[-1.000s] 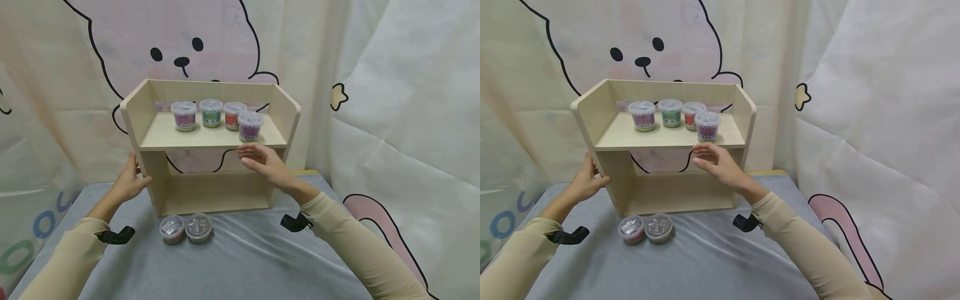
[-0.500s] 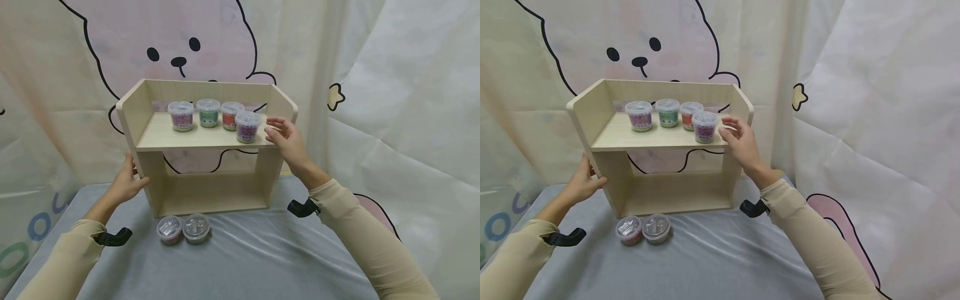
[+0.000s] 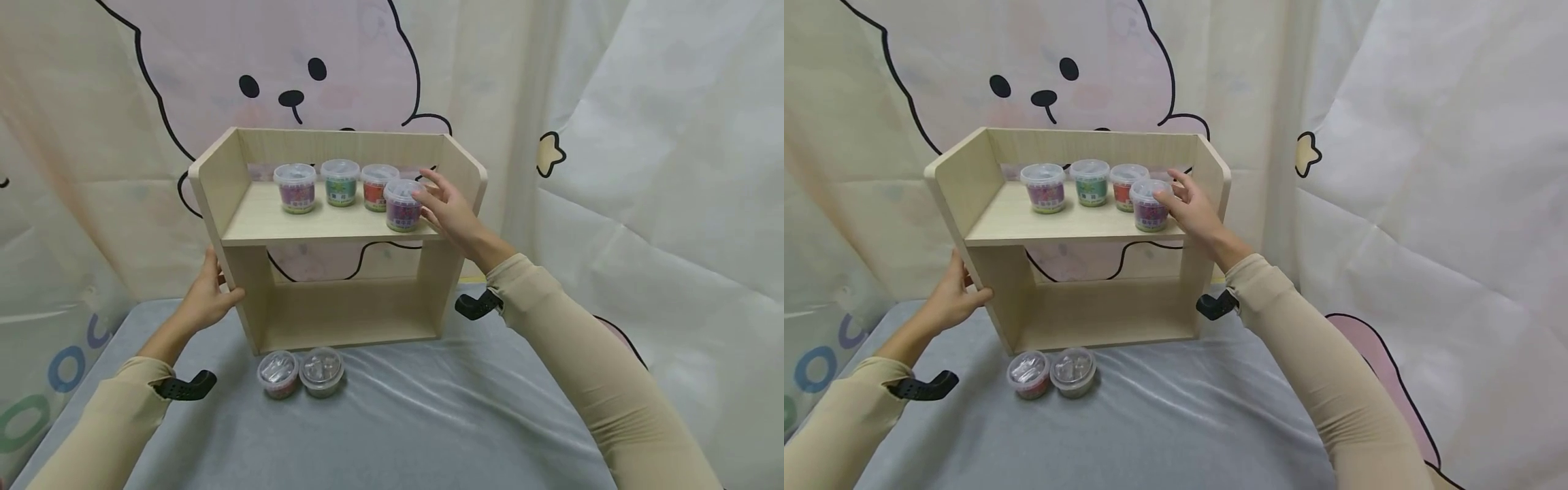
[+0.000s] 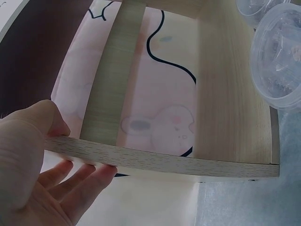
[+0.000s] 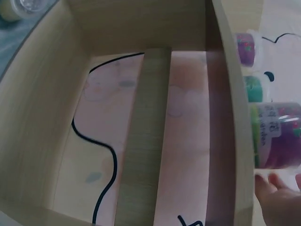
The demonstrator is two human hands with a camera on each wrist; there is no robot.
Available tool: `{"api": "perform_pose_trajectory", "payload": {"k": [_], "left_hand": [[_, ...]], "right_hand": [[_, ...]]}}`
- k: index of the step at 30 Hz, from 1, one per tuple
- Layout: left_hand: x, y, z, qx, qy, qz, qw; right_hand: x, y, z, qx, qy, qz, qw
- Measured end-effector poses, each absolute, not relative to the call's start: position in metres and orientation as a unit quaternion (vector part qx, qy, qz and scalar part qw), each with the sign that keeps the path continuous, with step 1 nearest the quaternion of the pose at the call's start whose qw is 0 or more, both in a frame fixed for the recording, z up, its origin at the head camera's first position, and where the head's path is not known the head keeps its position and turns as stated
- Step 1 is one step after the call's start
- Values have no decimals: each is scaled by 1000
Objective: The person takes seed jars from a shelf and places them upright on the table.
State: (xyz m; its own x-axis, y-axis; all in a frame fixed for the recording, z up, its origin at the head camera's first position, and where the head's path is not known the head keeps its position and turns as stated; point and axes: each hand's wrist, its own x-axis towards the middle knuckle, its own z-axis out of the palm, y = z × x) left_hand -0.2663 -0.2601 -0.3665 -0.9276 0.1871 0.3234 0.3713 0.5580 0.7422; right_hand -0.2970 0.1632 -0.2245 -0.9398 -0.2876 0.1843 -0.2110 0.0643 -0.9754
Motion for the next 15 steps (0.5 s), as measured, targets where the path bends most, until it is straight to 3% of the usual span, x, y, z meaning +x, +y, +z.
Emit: {"api": "perform_pose_trajectory", "payload": {"k": [6, 15], "left_hand": [[-267, -259, -367, -162, -874, -447, 105], [-269, -259, -367, -160, -877, -440, 108]], "right_hand": [[-304, 164, -226, -169, 754, -631, 68], [-309, 165, -225, -180, 754, -628, 74]]}}
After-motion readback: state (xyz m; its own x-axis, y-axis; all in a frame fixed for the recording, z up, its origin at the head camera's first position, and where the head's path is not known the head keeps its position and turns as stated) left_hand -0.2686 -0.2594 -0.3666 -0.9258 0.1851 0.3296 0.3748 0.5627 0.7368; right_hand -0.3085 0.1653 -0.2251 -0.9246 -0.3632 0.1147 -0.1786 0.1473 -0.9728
